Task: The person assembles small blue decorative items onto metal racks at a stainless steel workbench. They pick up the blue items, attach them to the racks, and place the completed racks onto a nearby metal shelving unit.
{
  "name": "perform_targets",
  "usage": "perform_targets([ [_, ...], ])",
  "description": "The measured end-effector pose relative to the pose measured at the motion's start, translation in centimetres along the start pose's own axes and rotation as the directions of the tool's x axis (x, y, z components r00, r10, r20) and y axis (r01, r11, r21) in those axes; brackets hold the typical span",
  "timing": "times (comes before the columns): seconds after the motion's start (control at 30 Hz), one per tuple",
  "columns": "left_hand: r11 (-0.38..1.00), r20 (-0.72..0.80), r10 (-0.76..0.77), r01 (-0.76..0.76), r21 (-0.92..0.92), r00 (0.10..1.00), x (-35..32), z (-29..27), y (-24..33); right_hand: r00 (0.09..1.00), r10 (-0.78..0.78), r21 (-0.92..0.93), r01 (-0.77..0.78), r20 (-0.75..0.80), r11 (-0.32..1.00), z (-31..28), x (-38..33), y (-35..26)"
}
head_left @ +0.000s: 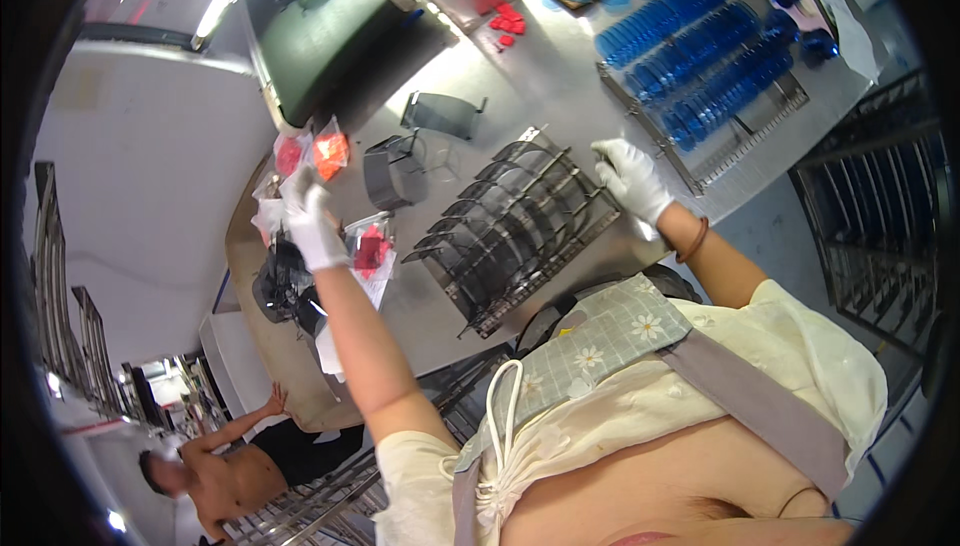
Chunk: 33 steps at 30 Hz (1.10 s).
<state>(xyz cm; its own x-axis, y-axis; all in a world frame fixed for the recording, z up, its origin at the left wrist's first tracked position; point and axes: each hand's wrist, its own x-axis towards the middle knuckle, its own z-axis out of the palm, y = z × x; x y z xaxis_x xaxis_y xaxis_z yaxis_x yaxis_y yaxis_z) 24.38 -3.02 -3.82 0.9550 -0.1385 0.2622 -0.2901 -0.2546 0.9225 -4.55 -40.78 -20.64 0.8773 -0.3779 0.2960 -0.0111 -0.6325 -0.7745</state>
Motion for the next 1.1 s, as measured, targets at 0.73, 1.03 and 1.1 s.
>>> perform_targets([
  [0.73, 0.547, 0.476, 0.43, -0.64, 0.539, 0.768, 36.0, 38.3, 19.8, 0.962, -0.161, -0.017, 0.169, 0.219, 0.986, -4.7, -7.7, 1.9],
  [1.03, 0.404, 0.451, 0.282, -0.531, 0.745, 0.847, 34.6, 34.9, 16.7, 0.953, -0.108, -0.07, 0.133, 0.283, 0.989, -4.9, -7.3, 0.9],
  [1.1, 0.143, 0.44, 0.409, -0.532, 0.834, 0.799, 32.0, 35.6, 17.6, 0.956, -0.139, -0.083, 0.165, 0.258, 0.983, -5.0, -7.2, 0.8],
])
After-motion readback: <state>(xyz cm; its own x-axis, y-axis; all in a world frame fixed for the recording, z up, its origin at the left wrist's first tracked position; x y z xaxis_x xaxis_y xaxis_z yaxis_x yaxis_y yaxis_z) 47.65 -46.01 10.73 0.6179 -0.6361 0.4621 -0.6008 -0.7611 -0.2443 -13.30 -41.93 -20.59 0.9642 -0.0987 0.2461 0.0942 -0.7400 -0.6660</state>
